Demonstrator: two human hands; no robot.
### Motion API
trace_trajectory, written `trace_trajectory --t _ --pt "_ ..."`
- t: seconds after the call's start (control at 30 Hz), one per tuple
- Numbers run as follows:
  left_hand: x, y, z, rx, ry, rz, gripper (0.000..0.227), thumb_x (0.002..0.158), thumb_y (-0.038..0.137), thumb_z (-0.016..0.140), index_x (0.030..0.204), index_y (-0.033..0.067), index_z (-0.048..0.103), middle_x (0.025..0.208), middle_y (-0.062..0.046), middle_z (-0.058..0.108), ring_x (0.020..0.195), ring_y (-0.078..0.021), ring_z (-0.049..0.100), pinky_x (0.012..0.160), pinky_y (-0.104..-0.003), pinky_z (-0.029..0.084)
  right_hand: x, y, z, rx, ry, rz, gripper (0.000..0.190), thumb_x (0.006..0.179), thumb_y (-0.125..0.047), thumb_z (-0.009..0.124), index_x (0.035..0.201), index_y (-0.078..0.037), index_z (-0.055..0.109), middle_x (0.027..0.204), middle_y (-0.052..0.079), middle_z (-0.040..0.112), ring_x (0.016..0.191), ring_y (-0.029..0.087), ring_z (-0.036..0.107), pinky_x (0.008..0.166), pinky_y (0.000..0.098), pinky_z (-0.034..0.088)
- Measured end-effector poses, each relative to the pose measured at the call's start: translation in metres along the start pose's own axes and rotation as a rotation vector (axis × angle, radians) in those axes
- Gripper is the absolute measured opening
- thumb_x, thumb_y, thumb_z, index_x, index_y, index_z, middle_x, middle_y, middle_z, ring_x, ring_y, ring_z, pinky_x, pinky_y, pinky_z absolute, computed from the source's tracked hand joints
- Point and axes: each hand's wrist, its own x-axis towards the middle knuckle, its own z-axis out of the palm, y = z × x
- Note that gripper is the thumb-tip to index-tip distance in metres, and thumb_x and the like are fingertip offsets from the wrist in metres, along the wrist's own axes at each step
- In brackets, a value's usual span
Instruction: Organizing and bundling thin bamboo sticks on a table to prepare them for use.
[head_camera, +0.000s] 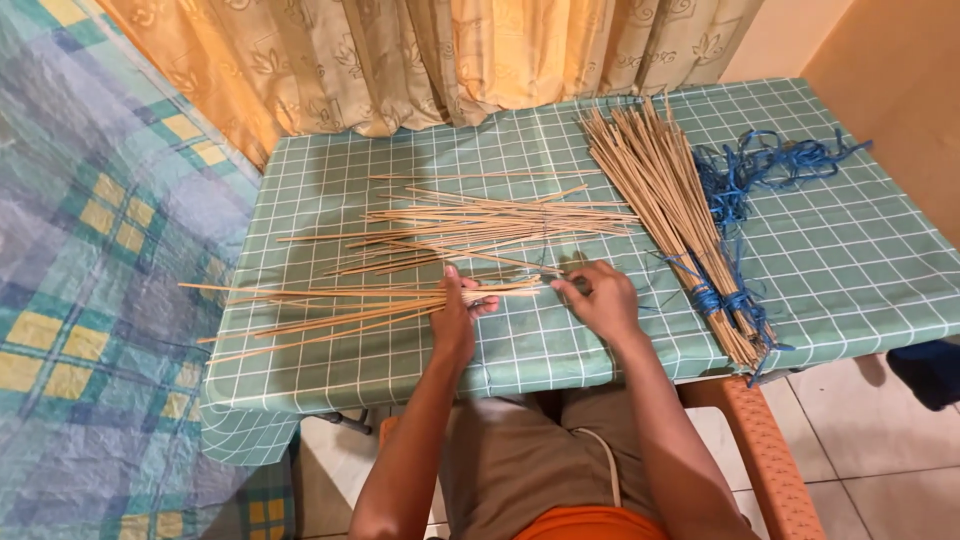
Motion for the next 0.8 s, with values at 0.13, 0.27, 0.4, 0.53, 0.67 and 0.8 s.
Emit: trace_trajectory --t 0.13,0.27,0.4,0.53,0.67,0.8 --pt "0.002 0.001 -0.001 0.012 0.009 0.007 0.054 0.103 0.051 0.054 0.087 0.0 0.059 0.08 -0.025 0.073 0.062 -0.0318 0.076 0.055 -0.036 0.069 0.0 0.01 0.007 -0.059 -0.055 -0.048 0.011 0.078 -0.026 0.086 0.085 -0.02 0.08 0.071 0.005 0.063 0.073 0.035 0.07 0.072 0.0442 0.057" --pt "0.005 -0.002 -0.002 0.016 0.003 0.023 0.055 0.103 0.051 0.055 0.087 -0.0014 0.059 0.08 -0.026 0.073 0.062 -0.033 0.076 0.055 -0.038 0.069 -0.001 0.015 0.006 0.068 -0.076 -0.001 0.004 0.084 -0.016 0.078 0.086 -0.019 0.078 0.072 0.004 0.065 0.075 0.034 0.071 0.074 0.0428 0.057" --pt "-0.018 0.006 0.003 0.034 0.013 -0.012 0.058 0.103 0.053 0.054 0.088 -0.0026 0.059 0.08 -0.026 0.073 0.062 -0.0326 0.076 0.055 -0.038 0.069 0.005 0.003 -0.029 0.474 0.084 0.174 0.015 0.097 -0.003 0.069 0.095 -0.014 0.079 0.073 0.007 0.069 0.07 0.016 0.064 0.07 0.0309 0.053" --pt "-0.004 0.004 0.0 0.04 -0.003 0.007 0.057 0.103 0.052 0.054 0.089 -0.0031 0.058 0.082 -0.027 0.073 0.063 -0.033 0.076 0.056 -0.037 0.069 0.013 -0.02 -0.071 0.72 0.426 0.245 0.017 0.113 -0.005 0.054 0.096 -0.005 0.059 0.085 0.01 0.067 0.066 0.025 0.073 0.051 0.0331 0.059" --pt "-0.007 0.003 0.001 0.041 0.004 -0.005 0.057 0.103 0.053 0.053 0.091 -0.0028 0.058 0.083 -0.027 0.073 0.064 -0.0326 0.076 0.057 -0.037 0.069 0.01 0.019 -0.084 -0.008 0.514 0.081 0.024 0.102 -0.014 0.078 0.116 0.004 0.069 0.093 0.024 0.067 0.088 0.044 0.071 0.076 0.0474 0.055" --pt "-0.013 0.003 -0.001 0.016 0.033 -0.01 0.056 0.103 0.053 0.054 0.092 -0.0025 0.059 0.083 -0.026 0.072 0.065 -0.0334 0.076 0.058 -0.038 0.069 0.009 -0.024 -0.119 -0.355 0.195 0.201 0.074 0.097 -0.03 0.079 0.152 0.011 0.053 0.122 0.031 0.051 0.102 0.059 0.063 0.091 0.0653 0.043"
